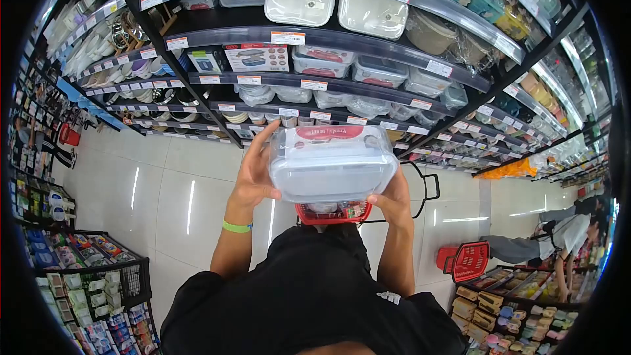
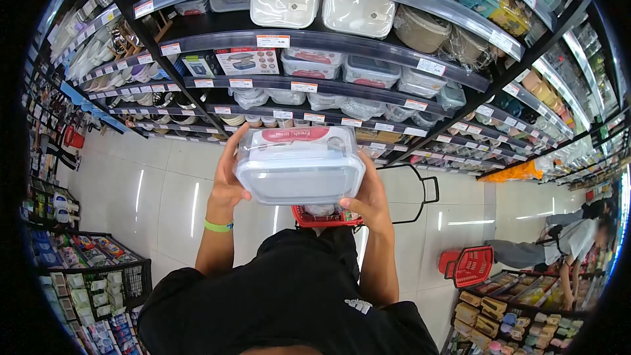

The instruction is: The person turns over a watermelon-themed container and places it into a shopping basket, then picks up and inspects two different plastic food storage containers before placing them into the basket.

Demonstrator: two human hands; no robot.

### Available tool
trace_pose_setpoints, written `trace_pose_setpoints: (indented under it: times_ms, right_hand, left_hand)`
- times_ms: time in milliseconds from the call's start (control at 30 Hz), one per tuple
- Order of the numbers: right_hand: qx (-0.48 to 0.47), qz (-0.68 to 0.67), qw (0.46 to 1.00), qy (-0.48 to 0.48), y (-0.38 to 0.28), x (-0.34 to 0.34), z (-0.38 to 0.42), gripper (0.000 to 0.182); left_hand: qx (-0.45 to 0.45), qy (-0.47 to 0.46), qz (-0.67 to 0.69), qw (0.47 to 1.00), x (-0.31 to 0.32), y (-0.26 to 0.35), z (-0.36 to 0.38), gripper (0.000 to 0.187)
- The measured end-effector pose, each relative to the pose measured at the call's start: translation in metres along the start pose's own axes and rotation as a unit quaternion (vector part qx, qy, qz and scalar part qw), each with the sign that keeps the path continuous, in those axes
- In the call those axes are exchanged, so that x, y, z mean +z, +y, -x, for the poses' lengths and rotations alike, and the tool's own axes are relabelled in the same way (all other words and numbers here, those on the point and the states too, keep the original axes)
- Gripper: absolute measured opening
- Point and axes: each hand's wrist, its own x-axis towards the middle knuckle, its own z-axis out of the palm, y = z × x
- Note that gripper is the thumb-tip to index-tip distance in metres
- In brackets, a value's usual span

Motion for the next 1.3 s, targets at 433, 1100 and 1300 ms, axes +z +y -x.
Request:
trace_pose_setpoints:
  times_ms: [433, 1100, 1300]
  right_hand:
    - [0.046, -0.03, 0.998, -0.019, 0.012, 0.005, -0.007, 0.1]
    - [0.067, -0.019, 0.998, -0.003, 0.008, -0.004, 0.001, 0.098]
    - [0.069, -0.006, 0.998, 0.0, 0.003, 0.001, 0.012, 0.092]
  left_hand:
    - [0.045, -0.003, -0.074, 0.996, -0.009, 0.014, 0.025, 0.118]
    - [0.032, -0.06, -0.089, 0.994, 0.001, 0.007, 0.01, 0.118]
    - [0.013, -0.009, -0.023, 1.0, 0.011, 0.0, 0.005, 0.118]
